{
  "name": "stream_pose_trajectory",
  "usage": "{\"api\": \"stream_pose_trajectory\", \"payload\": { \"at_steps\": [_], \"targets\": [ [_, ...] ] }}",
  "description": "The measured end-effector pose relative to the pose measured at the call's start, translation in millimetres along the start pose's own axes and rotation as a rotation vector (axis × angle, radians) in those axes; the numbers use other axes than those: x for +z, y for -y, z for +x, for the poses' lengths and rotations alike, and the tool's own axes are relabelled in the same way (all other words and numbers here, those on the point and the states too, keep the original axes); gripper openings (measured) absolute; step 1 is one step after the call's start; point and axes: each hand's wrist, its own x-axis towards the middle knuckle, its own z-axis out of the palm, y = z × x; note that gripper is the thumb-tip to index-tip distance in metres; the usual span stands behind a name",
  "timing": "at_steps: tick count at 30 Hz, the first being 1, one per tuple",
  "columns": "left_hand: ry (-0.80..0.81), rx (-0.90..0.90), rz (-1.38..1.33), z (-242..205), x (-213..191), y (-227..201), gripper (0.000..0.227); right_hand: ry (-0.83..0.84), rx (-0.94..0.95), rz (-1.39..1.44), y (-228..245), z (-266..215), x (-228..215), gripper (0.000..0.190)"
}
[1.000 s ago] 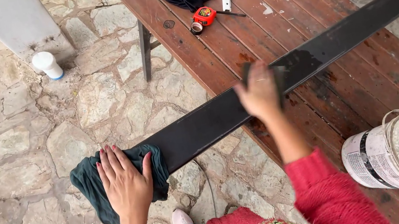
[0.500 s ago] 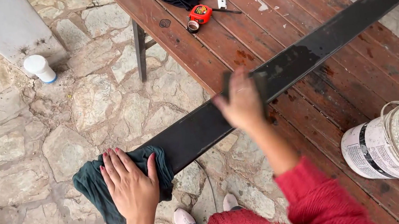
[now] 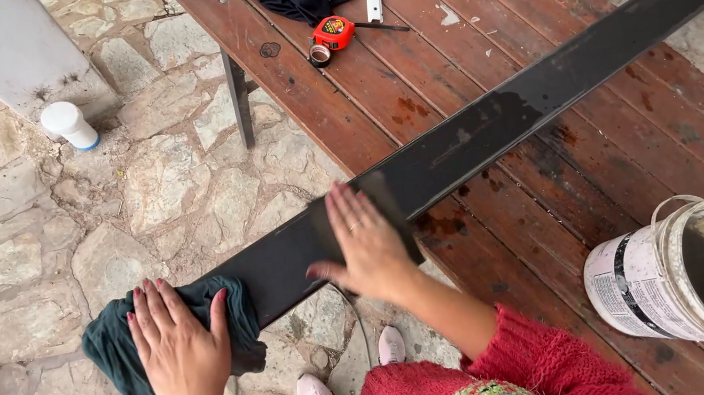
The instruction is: Sanding a metal beam with sandpaper and water, then wiping it with a cloth on a wooden table.
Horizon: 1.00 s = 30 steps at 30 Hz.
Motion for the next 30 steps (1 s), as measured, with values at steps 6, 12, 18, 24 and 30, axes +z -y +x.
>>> {"api": "stream_pose_trajectory", "payload": {
  "at_steps": [6, 12, 18, 24, 30],
  "targets": [
    [0.097, -0.034, -0.321, 4.4, -17.9, -10.1, 0.093, -0.121, 0.465, -0.022, -209.8, 7.2, 5.2, 0.095],
    [0.064, 0.574, -0.729, 22.3, -78.1, -198.0, 0.119, -0.268, 0.858, 0.242, -308.5, 57.4, 25.3, 0.114],
    [-0.215, 1.214, -0.718, 15.5, -31.0, -379.3, 0.086, -0.274, 0.921, 0.263, -287.0, 53.7, 12.7, 0.116],
    [-0.026, 1.457, -1.315, -16.4, -57.3, -392.3, 0.059, -0.285, 0.899, 0.239, -288.0, 51.0, 15.2, 0.113],
    [-0.044, 1.617, -1.185, -59.7, -138.3, -368.3, 0.034, -0.244, 0.879, 0.290, -275.8, 49.6, -13.6, 0.112]
  ]
}}
